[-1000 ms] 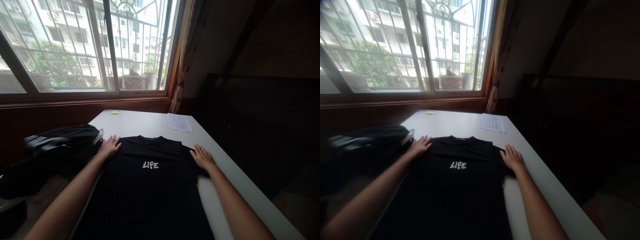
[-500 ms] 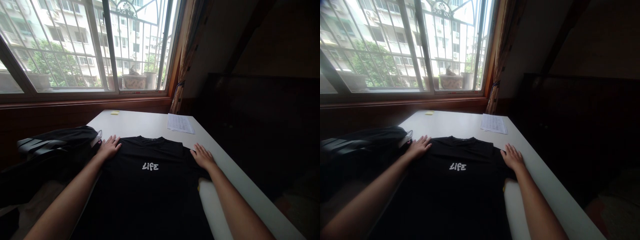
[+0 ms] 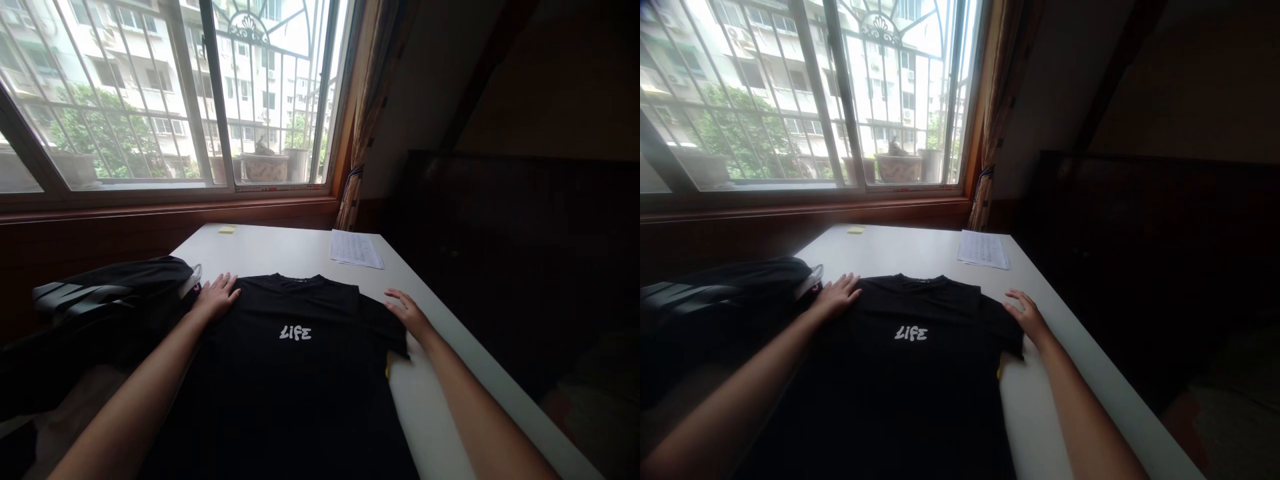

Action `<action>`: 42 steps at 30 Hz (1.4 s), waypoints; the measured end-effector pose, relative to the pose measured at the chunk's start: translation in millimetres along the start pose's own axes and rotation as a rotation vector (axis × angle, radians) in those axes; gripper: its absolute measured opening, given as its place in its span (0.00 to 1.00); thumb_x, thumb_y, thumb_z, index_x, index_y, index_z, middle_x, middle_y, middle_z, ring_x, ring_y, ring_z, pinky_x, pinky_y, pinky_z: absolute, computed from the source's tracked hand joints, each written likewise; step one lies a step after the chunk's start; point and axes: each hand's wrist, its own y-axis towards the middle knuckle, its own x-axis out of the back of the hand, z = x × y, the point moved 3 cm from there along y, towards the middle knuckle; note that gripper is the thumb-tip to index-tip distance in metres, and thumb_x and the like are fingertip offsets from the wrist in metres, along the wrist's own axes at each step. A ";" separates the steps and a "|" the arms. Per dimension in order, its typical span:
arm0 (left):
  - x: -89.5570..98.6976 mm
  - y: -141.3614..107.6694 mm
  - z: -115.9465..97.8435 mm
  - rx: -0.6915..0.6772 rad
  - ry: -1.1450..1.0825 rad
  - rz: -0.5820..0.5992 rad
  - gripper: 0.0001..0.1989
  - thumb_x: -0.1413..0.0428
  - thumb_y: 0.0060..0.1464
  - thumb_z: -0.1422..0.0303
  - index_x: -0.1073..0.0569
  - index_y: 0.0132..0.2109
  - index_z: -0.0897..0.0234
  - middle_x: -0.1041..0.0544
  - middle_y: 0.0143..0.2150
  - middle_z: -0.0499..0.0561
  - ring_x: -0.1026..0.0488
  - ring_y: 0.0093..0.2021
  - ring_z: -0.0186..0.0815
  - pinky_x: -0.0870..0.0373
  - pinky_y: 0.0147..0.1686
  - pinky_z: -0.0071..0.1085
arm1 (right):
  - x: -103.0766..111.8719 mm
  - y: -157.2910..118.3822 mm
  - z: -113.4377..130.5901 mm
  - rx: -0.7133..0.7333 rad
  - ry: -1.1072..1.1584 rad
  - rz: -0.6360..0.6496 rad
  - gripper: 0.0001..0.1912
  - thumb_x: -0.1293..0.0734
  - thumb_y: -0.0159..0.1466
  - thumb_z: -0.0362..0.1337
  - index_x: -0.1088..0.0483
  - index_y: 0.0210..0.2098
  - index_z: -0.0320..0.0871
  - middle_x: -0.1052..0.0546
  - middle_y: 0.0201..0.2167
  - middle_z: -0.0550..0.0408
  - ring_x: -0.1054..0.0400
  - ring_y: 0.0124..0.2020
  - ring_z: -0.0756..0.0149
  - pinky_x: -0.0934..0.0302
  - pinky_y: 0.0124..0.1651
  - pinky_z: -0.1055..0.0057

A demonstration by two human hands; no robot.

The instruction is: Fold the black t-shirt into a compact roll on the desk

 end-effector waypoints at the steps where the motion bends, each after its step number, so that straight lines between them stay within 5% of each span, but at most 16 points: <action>1: 1.9 -1.8 -1.0 -0.008 -0.004 -0.016 0.31 0.61 0.68 0.53 0.48 0.73 0.59 0.52 0.75 0.55 0.56 0.74 0.47 0.54 0.68 0.51 | 5.8 -7.9 2.1 0.024 0.034 -0.004 0.24 0.46 0.70 0.50 0.29 0.55 0.46 0.34 0.66 0.50 0.43 0.68 0.58 0.47 0.68 0.64; 6: 21.7 -18.7 -10.5 -0.101 -0.029 -0.174 0.29 0.55 0.68 0.60 0.44 0.71 0.63 0.44 0.73 0.58 0.52 0.73 0.48 0.53 0.69 0.48 | 21.0 -53.1 15.1 0.122 0.194 0.070 0.23 0.39 0.65 0.59 0.23 0.37 0.49 0.28 0.60 0.51 0.44 0.68 0.51 0.47 0.68 0.57; 10: 46.0 -36.0 -48.0 -0.269 -0.054 -0.296 0.23 0.52 0.65 0.69 0.34 0.66 0.64 0.36 0.68 0.60 0.43 0.69 0.50 0.48 0.68 0.48 | 18.9 -79.6 29.2 0.194 0.232 0.212 0.21 0.29 0.58 0.60 0.22 0.37 0.50 0.27 0.58 0.52 0.51 0.70 0.47 0.54 0.70 0.48; 15: 69.2 -80.4 -166.0 -0.637 -0.101 -0.291 0.14 0.49 0.64 0.72 0.24 0.52 0.55 0.25 0.54 0.51 0.30 0.54 0.41 0.33 0.58 0.38 | 19.5 -87.3 34.8 0.215 0.277 0.173 0.18 0.31 0.62 0.57 0.21 0.34 0.50 0.22 0.52 0.52 0.42 0.66 0.48 0.48 0.68 0.50; 19: 74.7 -151.8 -275.2 -1.231 -0.171 -0.244 0.13 0.46 0.66 0.68 0.26 0.56 0.54 0.25 0.52 0.52 0.28 0.45 0.38 0.29 0.41 0.35 | 19.0 -84.1 26.1 0.225 0.377 0.093 0.18 0.32 0.63 0.56 0.21 0.36 0.49 0.20 0.47 0.49 0.36 0.61 0.49 0.43 0.65 0.50; 23: 65.3 -197.0 -336.1 -1.402 -0.150 -0.277 0.11 0.50 0.69 0.67 0.27 0.55 0.56 0.26 0.47 0.50 0.30 0.36 0.36 0.34 0.28 0.35 | 15.4 -82.6 17.9 0.254 0.434 0.028 0.15 0.32 0.65 0.52 0.21 0.38 0.48 0.20 0.45 0.49 0.32 0.57 0.50 0.40 0.63 0.50; 28: 46.9 -202.8 -354.4 -1.393 -0.142 -0.279 0.11 0.49 0.68 0.67 0.28 0.36 0.60 0.30 0.36 0.48 0.34 0.31 0.35 0.38 0.26 0.34 | 12.9 -82.4 16.0 0.245 0.425 0.009 0.12 0.32 0.66 0.49 0.21 0.39 0.50 0.21 0.45 0.50 0.30 0.54 0.52 0.39 0.60 0.52; 36: 52.2 -205.0 -345.9 -1.382 -0.333 -0.337 0.17 0.53 0.71 0.59 0.28 0.38 0.64 0.26 0.34 0.46 0.34 0.31 0.32 0.36 0.32 0.33 | 15.0 -82.5 18.6 0.318 0.312 0.000 0.09 0.36 0.68 0.41 0.23 0.41 0.49 0.22 0.43 0.52 0.29 0.49 0.56 0.37 0.56 0.57; 42: 32.4 -209.7 -347.9 -1.411 -0.318 -0.323 0.15 0.52 0.71 0.59 0.27 0.39 0.61 0.26 0.36 0.47 0.33 0.33 0.34 0.36 0.34 0.33 | 18.6 -84.0 27.7 0.409 0.208 -0.021 0.10 0.38 0.68 0.34 0.25 0.40 0.48 0.22 0.41 0.53 0.29 0.46 0.57 0.35 0.52 0.59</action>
